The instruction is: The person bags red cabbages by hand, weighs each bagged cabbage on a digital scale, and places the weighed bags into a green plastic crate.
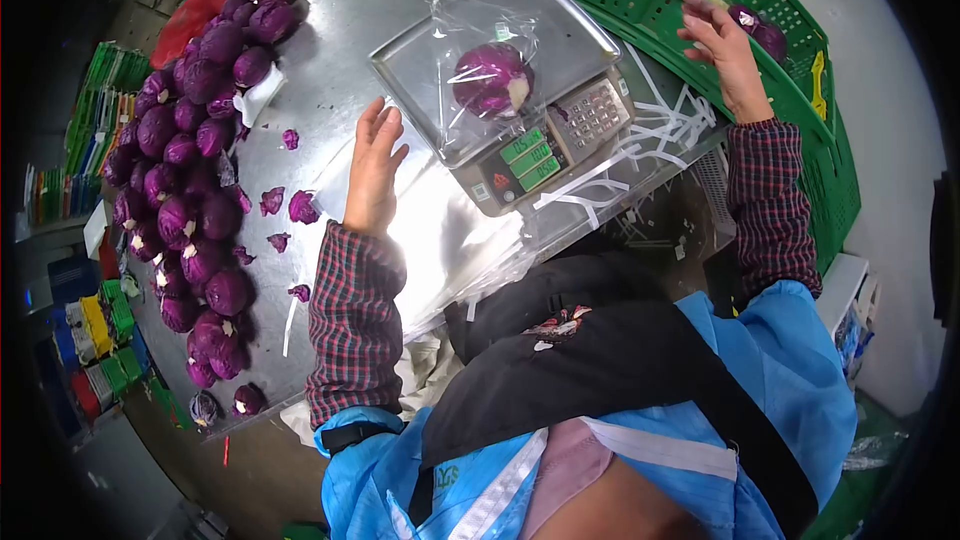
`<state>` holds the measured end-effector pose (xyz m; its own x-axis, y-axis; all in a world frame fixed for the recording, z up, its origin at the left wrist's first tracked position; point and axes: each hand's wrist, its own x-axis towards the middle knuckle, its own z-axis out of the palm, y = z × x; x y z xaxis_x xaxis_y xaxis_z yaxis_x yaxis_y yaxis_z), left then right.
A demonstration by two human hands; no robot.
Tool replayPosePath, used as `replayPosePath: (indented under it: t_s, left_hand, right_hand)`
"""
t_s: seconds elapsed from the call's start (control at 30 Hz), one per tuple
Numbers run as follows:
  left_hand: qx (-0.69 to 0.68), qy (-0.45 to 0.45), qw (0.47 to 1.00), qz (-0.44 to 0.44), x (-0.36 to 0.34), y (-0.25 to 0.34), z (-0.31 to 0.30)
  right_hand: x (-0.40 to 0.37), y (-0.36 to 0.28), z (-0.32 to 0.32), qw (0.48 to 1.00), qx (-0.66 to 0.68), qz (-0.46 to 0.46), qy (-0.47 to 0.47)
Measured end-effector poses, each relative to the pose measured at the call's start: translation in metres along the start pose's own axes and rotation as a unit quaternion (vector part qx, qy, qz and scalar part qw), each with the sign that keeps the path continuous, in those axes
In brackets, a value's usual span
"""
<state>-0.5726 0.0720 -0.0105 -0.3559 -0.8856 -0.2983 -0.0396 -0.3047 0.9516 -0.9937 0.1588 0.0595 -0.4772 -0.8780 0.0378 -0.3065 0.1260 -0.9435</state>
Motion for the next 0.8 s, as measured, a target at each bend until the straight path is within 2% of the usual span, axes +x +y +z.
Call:
replayPosePath:
  t_s: [0.07,0.13,0.2,0.27,0.3,0.33,0.37,0.4,0.43,0.47,0.5,0.53,0.6,0.67,0.7,0.73,0.77,0.8]
  left_hand:
    - [0.005,0.002,1.0,0.003,0.002,-0.002,0.0]
    - [0.004,0.003,1.0,-0.004,0.006,-0.006,0.002]
    - [0.01,0.007,1.0,-0.007,0.011,-0.005,0.009]
    - [0.016,0.011,1.0,-0.01,0.014,-0.004,0.016]
    - [0.029,0.019,0.999,-0.002,0.014,-0.004,0.019]
    - [0.037,0.016,0.999,0.013,0.021,-0.004,0.029]
    - [0.054,0.026,0.998,0.004,0.028,-0.008,0.035]
    - [0.069,0.029,0.997,-0.002,0.034,-0.016,0.037]
    - [0.058,0.025,0.998,-0.03,0.044,-0.022,0.045]
    - [0.038,0.008,0.998,-0.051,0.044,-0.012,0.066]
    - [0.007,-0.017,0.996,-0.09,0.046,-0.011,0.072]
    - [-0.021,-0.036,0.99,-0.132,0.049,-0.009,0.074]
    - [-0.067,-0.057,0.989,-0.123,0.052,-0.002,0.086]
    - [-0.145,-0.056,0.98,-0.121,0.043,0.019,0.118]
    - [-0.179,-0.059,0.975,-0.121,0.042,0.021,0.126]
    - [-0.185,-0.064,0.976,-0.093,0.036,0.035,0.141]
    - [-0.207,-0.116,0.97,-0.048,0.037,0.052,0.157]
    - [-0.228,-0.168,0.959,-0.003,0.043,0.067,0.175]
  right_hand:
    - [0.003,-0.009,0.01,0.999,-0.006,-0.032,-0.008]
    - [0.011,-0.016,0.025,0.99,-0.059,-0.112,-0.055]
    - [0.01,-0.045,0.059,0.974,-0.12,-0.185,-0.048]
    - [0.018,-0.058,0.084,0.925,-0.159,-0.332,-0.096]
    - [0.037,-0.035,0.101,0.881,-0.173,-0.426,-0.108]
    - [0.045,-0.024,0.121,0.88,-0.15,-0.42,-0.164]
    - [0.049,-0.018,0.141,0.838,-0.153,-0.479,-0.211]
    - [0.052,-0.006,0.157,0.82,-0.165,-0.489,-0.248]
    - [0.058,0.008,0.171,0.815,-0.15,-0.467,-0.308]
    - [0.063,0.023,0.184,0.818,-0.156,-0.385,-0.398]
    - [0.068,0.037,0.199,0.811,-0.097,-0.294,-0.497]
    - [0.07,0.044,0.201,0.826,-0.013,-0.218,-0.519]
    - [0.081,0.046,0.189,0.816,0.036,-0.166,-0.552]
    - [0.09,0.046,0.164,0.778,0.179,0.011,-0.601]
    - [0.098,0.046,0.146,0.78,0.18,0.011,-0.599]
    - [0.109,0.041,0.12,0.753,0.264,0.066,-0.599]
    - [0.12,0.036,0.091,0.716,0.346,0.122,-0.594]
    - [0.132,0.027,0.058,0.722,0.366,0.15,-0.568]
